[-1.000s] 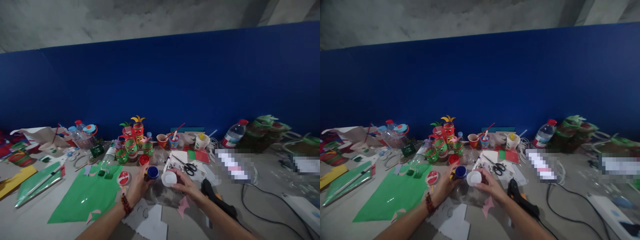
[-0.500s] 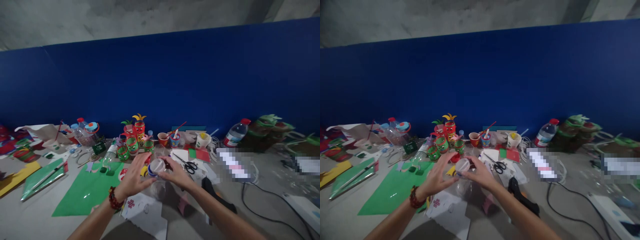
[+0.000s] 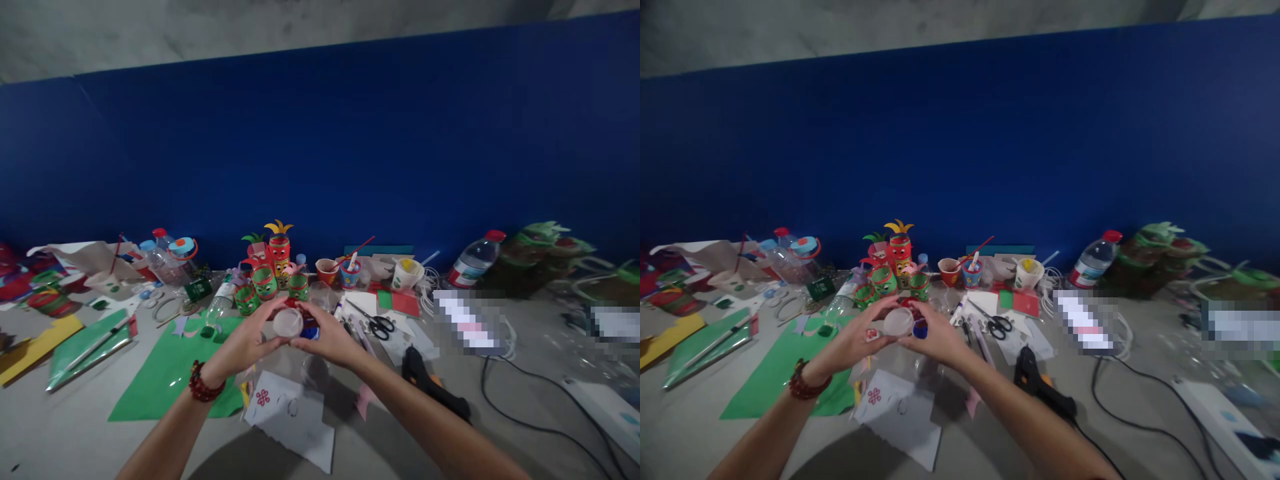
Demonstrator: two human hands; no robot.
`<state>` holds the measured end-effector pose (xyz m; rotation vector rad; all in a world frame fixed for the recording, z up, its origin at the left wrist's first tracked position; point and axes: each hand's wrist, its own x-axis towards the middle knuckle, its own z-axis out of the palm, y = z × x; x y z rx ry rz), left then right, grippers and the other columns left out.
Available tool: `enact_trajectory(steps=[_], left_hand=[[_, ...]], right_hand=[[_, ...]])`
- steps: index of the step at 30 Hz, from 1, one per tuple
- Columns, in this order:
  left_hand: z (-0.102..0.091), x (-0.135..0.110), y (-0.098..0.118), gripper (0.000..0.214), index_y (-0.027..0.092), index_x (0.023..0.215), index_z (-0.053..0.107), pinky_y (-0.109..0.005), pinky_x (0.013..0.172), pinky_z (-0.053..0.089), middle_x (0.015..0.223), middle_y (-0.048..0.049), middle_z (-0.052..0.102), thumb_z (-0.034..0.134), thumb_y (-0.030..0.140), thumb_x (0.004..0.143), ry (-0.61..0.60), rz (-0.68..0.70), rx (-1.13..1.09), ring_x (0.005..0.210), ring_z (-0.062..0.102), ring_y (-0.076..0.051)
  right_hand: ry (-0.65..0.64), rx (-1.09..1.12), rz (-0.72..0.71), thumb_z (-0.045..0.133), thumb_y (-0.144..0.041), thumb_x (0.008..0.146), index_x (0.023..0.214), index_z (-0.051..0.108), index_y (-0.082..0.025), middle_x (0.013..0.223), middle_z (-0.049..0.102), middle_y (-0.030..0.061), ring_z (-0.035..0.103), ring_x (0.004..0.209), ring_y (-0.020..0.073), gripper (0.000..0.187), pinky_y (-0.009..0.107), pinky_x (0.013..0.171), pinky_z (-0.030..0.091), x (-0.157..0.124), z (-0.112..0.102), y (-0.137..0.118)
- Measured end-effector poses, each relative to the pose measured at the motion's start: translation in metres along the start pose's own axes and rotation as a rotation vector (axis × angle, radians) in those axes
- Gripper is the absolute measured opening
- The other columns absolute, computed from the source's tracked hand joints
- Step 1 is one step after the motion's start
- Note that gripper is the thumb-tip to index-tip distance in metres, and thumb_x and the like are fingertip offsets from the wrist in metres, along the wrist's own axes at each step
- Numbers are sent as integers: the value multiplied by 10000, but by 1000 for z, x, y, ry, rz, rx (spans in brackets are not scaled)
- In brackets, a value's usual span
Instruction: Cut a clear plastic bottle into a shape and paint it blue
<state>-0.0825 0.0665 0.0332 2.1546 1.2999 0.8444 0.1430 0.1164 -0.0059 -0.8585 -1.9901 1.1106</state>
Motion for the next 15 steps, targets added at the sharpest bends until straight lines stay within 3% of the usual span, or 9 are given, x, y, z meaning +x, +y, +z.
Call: enact_trajectory(steps=[3,6,10,15], left_hand=[[6,-4,-23,677,254,1484,335,-439,1014,516,1430,-127,544,623,419,895,139,-67,149,1238,594,-296],[20,-9,-54,642,203,1448,367,-467,986,509,1266,-128,648,626,358,882,252,-122,353,1189,612,-319],[42,-9,-79,646,146,1417,401,-482,979,490,1207,-160,671,644,341,851,210,-144,535,1155,609,-355],[56,-4,-83,676,156,1420,399,-468,975,485,1292,-180,634,653,319,815,186,-154,547,1152,623,-342]], right_hand=[[35,-55,-13,759,-451,773,1436,431,-229,1401,541,139,556,1219,297,772,457,994,476,-9,-10,-4],[71,-117,-12,675,-418,855,1362,513,-248,1333,589,115,608,1116,258,560,419,947,507,-28,-24,-5],[69,-172,16,667,-408,858,1277,593,-248,1224,650,95,644,990,240,455,398,883,532,-55,-34,4],[47,-151,29,660,-398,864,1228,627,-251,1242,639,107,646,985,240,394,379,828,556,-74,-38,19]])
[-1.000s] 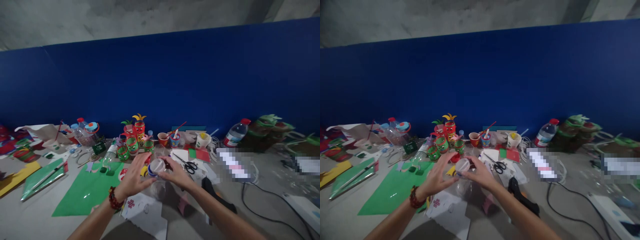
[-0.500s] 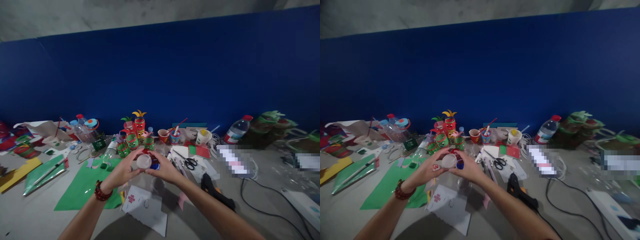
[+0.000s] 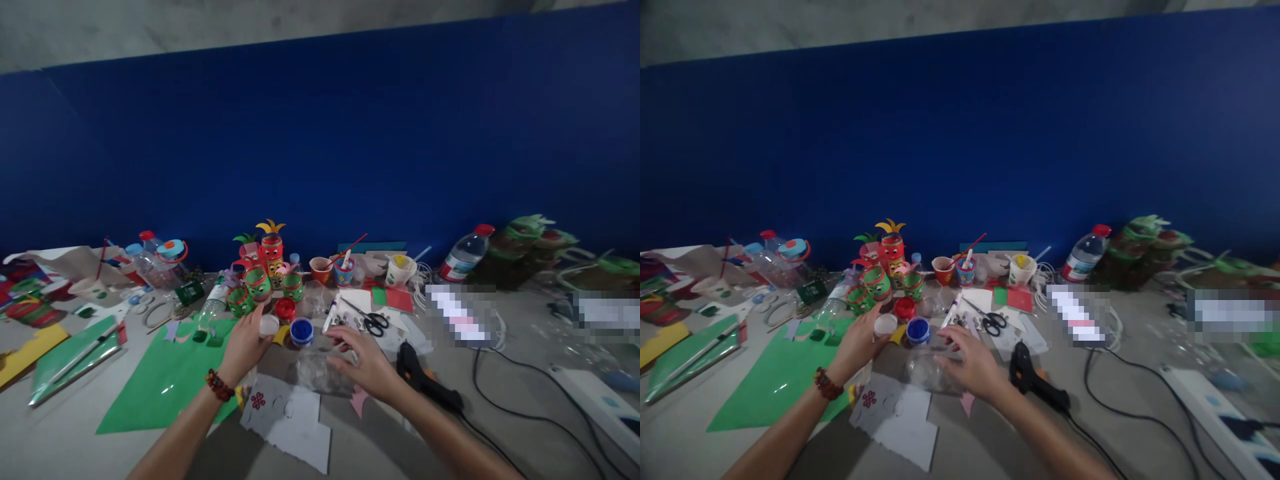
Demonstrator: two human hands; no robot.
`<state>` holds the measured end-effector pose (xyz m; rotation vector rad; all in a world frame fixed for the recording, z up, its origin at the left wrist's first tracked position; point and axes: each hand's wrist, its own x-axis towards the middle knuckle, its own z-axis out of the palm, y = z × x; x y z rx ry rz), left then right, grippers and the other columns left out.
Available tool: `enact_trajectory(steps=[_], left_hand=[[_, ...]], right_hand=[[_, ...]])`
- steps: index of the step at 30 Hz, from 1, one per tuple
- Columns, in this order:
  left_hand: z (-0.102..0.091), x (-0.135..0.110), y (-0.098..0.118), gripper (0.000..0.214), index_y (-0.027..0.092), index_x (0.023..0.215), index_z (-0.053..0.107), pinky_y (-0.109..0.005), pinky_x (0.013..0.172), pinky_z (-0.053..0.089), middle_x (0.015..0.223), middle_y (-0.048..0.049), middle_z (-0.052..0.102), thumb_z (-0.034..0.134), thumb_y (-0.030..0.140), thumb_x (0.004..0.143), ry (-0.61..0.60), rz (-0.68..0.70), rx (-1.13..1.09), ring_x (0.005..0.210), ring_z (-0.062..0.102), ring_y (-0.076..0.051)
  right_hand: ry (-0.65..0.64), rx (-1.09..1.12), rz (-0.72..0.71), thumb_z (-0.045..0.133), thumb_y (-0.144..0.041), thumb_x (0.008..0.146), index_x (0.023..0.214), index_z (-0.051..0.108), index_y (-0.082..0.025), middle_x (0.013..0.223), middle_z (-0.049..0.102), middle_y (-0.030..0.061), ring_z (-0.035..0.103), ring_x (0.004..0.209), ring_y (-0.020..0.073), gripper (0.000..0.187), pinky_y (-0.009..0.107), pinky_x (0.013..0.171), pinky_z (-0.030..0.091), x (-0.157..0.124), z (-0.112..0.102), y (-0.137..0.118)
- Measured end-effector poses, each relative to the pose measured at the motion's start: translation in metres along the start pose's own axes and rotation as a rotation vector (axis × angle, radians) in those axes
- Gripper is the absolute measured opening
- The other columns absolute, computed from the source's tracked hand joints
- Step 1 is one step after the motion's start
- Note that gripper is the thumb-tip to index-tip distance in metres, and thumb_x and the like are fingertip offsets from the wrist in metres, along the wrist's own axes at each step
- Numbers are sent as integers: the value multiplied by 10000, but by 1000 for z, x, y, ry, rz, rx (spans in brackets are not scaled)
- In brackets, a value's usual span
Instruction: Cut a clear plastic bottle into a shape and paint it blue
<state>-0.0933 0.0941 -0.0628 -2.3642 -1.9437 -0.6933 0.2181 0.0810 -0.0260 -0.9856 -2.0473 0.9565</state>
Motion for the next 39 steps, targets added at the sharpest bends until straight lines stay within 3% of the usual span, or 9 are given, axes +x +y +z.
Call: enact_trajectory(steps=[6,10,19,22,26,29,32,39], left_hand=[[-16,-8,-17,775,159,1435,381,-488,990,461,1372,-198,581,695,369,758,-111,-28,84,1259,547,-380],[-29,-19,-30,720,192,1418,424,-506,980,457,1348,-170,601,652,246,737,-206,-38,135,1247,540,-381],[-38,-17,-24,532,221,1315,551,-451,916,501,1258,-138,656,613,231,787,-233,-11,99,1109,621,-338],[-49,-12,-21,449,238,1311,545,-418,906,519,1238,-116,646,567,338,874,-181,-22,33,1099,635,-303],[-52,-5,-7,385,235,1212,567,-397,889,540,1151,-83,645,604,414,873,21,-60,-211,1063,640,-275],[-39,2,9,364,211,1144,533,-373,857,564,1070,-72,646,640,413,861,170,-70,-419,980,661,-239],[-20,11,23,310,213,1061,494,-387,894,553,1100,-89,605,644,401,865,284,-46,-444,1024,637,-239],[10,30,32,198,214,931,493,-432,975,498,1077,-96,568,639,333,870,312,13,-341,1078,595,-264]], right_hand=[[5,23,34,659,-407,866,1210,642,-261,1275,627,105,654,965,231,374,398,832,567,-9,-5,15],[23,31,46,659,-416,861,1196,657,-265,1262,631,100,654,987,237,367,397,838,573,-11,-3,20],[-29,107,54,646,-385,873,1201,649,-264,1271,611,103,658,959,220,349,359,787,585,-10,-1,15],[-23,106,66,643,-405,870,1186,656,-268,1263,615,105,667,929,221,344,362,762,586,-12,-3,17],[-25,117,65,642,-403,875,1183,650,-266,1261,607,112,667,929,222,337,364,756,588,-13,-1,19],[-43,122,62,630,-383,888,1189,641,-276,1268,600,101,662,944,215,320,353,772,585,-12,2,17],[-54,127,73,626,-375,888,1194,639,-265,1281,589,106,660,946,217,325,358,785,579,-12,3,13],[-62,131,89,617,-397,893,1164,651,-265,1271,591,104,660,927,217,304,355,773,572,-18,0,17]])
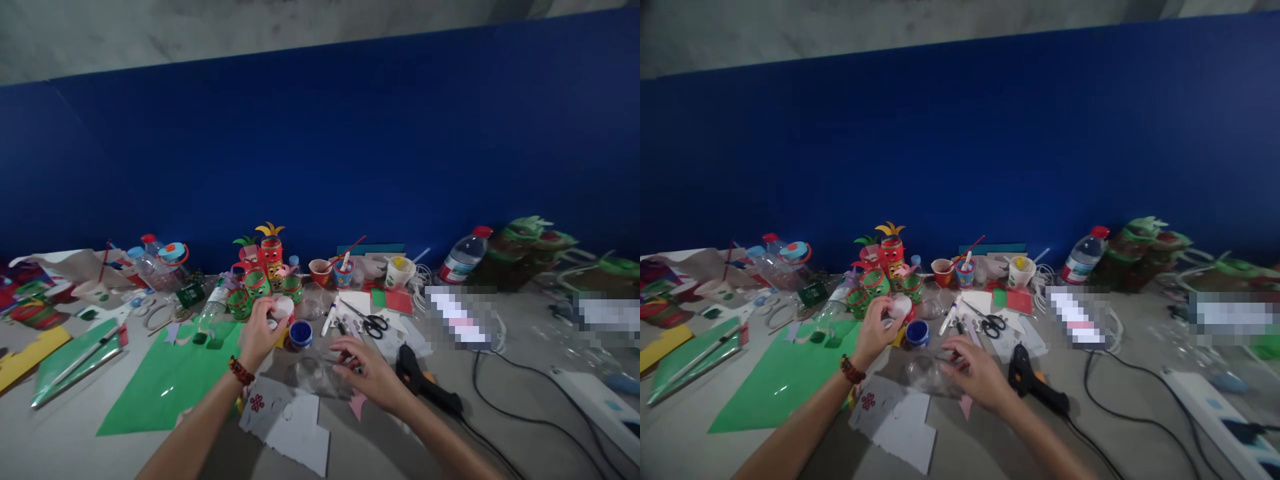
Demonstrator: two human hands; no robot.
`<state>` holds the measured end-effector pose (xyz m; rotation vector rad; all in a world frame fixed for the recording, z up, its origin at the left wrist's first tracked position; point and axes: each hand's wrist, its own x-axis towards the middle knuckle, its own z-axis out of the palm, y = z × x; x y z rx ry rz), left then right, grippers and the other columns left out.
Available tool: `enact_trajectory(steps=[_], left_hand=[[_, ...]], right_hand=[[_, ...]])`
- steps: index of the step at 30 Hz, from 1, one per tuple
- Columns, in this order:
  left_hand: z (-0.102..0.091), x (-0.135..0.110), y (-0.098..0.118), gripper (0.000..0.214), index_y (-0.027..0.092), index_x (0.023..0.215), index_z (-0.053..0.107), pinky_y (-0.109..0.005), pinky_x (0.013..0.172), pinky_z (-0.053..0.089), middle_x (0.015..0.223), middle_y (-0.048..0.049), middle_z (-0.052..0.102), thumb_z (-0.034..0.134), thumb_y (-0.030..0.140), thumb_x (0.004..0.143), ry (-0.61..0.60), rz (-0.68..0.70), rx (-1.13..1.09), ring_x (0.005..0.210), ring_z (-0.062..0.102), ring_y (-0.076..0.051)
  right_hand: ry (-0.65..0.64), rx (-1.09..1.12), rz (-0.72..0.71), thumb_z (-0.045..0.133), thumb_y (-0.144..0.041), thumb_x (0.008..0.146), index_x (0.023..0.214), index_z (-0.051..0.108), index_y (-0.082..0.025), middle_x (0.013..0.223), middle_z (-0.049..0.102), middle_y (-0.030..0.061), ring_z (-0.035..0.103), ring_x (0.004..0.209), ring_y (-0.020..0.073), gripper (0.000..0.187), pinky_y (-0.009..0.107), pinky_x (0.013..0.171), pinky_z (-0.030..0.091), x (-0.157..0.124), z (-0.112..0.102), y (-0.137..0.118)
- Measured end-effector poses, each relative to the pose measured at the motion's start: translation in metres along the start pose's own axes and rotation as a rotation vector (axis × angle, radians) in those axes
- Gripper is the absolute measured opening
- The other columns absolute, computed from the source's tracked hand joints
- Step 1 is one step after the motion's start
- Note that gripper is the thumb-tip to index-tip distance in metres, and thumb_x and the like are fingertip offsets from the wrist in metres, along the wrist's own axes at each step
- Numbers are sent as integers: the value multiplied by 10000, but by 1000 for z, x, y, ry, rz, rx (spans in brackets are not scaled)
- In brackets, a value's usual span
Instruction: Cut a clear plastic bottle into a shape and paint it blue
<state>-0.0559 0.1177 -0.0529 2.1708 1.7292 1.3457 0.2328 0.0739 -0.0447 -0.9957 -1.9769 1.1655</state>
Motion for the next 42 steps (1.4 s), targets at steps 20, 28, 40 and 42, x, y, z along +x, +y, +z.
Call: enact_trajectory(steps=[20,28,40,42], left_hand=[[17,1,-13,345,192,1199,653,-409,995,529,1257,-128,556,600,240,862,-181,94,217,1138,612,-277],[12,9,-8,305,197,1167,666,-452,985,534,1276,-128,586,590,262,879,-256,121,240,1146,615,-294],[-30,-38,28,397,197,1284,519,-462,1086,450,1297,-131,572,440,124,901,-257,144,-62,1253,535,-257],[-29,-59,32,551,201,1378,431,-478,1055,479,1405,-144,504,493,128,836,-404,117,-187,1293,506,-283]], right_hand=[[-34,-50,-3,591,-383,900,1135,645,-235,1232,611,103,659,892,186,283,318,760,566,4,0,-8],[-110,-240,1,751,-548,747,1447,445,-255,1444,511,139,539,1251,314,819,427,971,509,0,14,-13],[-46,-337,21,736,-310,749,1405,482,-159,1393,570,174,535,1273,330,720,484,1079,414,9,40,-9],[-29,-311,24,697,-257,767,1382,500,-180,1348,608,152,572,1225,306,650,466,1050,442,11,40,-9]])
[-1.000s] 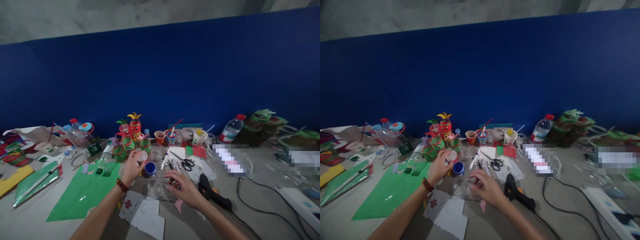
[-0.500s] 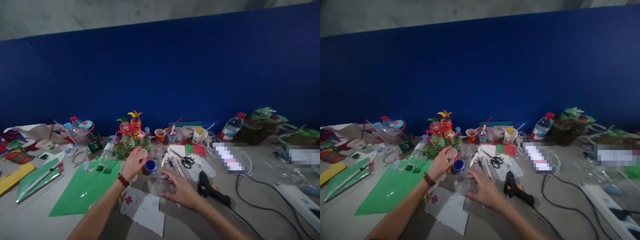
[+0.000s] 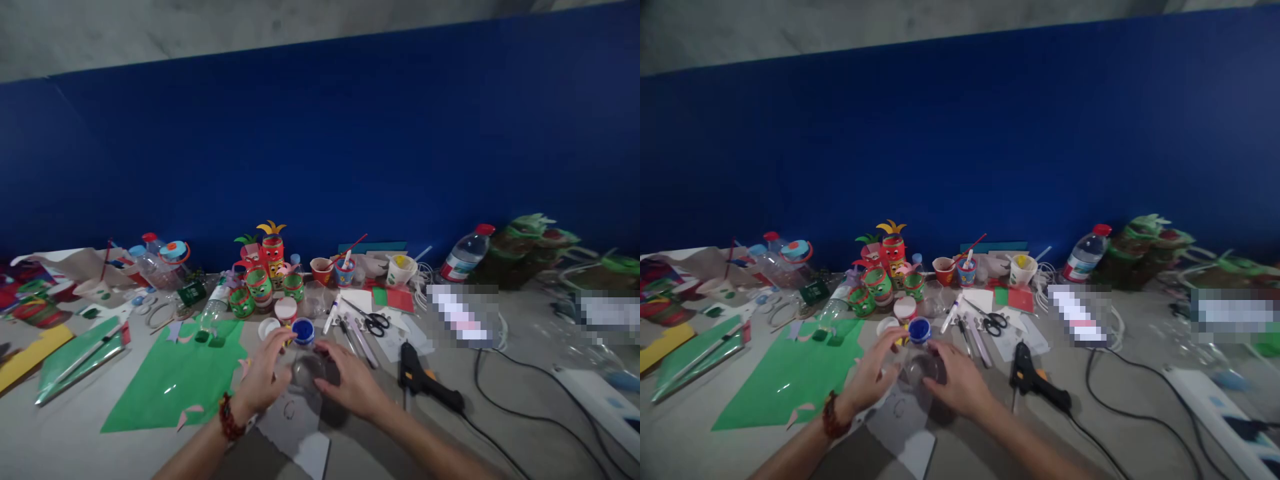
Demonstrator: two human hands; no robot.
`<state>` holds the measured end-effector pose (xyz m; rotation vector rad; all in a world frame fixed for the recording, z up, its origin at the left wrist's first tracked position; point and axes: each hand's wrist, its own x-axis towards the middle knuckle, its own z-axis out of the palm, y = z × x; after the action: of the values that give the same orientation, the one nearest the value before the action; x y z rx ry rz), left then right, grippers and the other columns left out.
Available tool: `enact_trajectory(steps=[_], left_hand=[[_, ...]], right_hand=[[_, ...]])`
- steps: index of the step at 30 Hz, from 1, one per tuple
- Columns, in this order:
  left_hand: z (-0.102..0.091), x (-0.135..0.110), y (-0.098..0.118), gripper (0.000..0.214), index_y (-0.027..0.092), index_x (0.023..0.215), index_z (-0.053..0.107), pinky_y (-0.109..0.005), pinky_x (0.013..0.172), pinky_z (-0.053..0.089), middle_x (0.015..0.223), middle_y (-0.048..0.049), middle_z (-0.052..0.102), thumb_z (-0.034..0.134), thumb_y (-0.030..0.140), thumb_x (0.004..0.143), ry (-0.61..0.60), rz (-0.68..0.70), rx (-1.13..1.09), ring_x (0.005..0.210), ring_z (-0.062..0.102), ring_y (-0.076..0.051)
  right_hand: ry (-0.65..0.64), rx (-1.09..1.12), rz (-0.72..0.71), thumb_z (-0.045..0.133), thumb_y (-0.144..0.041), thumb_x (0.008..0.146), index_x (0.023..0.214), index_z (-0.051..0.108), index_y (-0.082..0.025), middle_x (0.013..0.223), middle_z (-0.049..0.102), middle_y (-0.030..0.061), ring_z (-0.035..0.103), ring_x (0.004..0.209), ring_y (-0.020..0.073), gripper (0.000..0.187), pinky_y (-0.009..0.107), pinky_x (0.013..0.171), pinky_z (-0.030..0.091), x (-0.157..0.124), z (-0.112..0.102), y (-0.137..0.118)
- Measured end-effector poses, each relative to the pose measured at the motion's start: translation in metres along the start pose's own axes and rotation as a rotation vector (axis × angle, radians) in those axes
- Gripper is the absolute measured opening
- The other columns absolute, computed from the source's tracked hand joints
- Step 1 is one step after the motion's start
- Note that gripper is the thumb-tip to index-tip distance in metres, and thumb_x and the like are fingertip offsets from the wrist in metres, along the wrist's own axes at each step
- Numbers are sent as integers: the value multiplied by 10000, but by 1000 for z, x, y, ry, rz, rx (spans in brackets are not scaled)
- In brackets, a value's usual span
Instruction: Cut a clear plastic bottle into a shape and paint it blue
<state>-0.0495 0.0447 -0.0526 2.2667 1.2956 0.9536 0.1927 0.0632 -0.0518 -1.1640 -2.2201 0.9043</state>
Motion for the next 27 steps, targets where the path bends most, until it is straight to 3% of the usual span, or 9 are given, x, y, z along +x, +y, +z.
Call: enact_trajectory(steps=[4,8,10,12,13,15,18,22,27], left_hand=[[29,-23,5,794,211,1515,207,-559,1146,365,1511,-173,412,621,245,838,-112,-87,-82,1393,415,-332],[40,-25,11,742,235,1506,215,-573,1151,342,1509,-181,414,615,302,884,-46,-157,-167,1391,424,-341],[37,-22,18,734,237,1501,226,-545,1128,378,1488,-179,433,618,294,882,-67,-169,-294,1380,437,-338],[35,-16,28,738,238,1499,203,-464,1002,496,1418,-175,488,613,298,888,-116,-205,-480,1330,486,-320],[35,-13,32,753,247,1493,197,-413,902,540,1375,-169,514,629,308,880,-139,-226,-574,1289,514,-313],[39,-8,41,777,254,1467,234,-350,790,541,1278,-151,554,689,332,842,-160,-213,-728,1211,547,-302],[53,-4,46,666,244,1359,412,-340,804,516,1234,-140,534,748,378,800,-176,-178,-973,1168,531,-291],[65,-6,41,544,210,1201,564,-342,817,501,1224,-146,524,790,436,760,-214,-177,-1141,1165,507,-294],[65,-7,32,580,239,1264,506,-357,822,500,1262,-147,524,751,476,795,-165,-159,-1166,1205,499,-307]], right_hand=[[-11,10,-24,707,-251,762,1372,512,-192,1308,636,134,589,1197,292,642,446,1028,461,-1,0,-3],[-47,16,-123,766,-368,745,1330,570,-220,1302,650,119,619,1152,292,635,426,986,494,-1,-18,-6],[63,84,-114,772,-466,733,1237,639,-243,1228,691,98,671,1023,270,567,399,892,542,10,-46,-5],[362,223,65,743,-520,741,1046,697,-226,947,746,63,691,788,226,426,340,693,574,33,-84,0],[450,246,115,658,-555,813,1064,671,-215,906,735,65,681,741,209,423,313,617,565,48,-104,4],[545,267,193,494,-558,930,1183,587,-203,958,726,83,660,662,174,446,278,516,539,84,-142,16],[574,250,320,547,-472,948,1210,563,-158,965,717,95,650,649,161,409,296,543,556,135,-175,34],[565,164,357,601,-361,959,1232,587,-165,1192,636,84,654,978,209,336,410,824,571,174,-175,51],[469,-11,238,604,-362,958,1215,598,-164,1194,636,79,651,991,210,324,420,842,564,188,-151,45]])
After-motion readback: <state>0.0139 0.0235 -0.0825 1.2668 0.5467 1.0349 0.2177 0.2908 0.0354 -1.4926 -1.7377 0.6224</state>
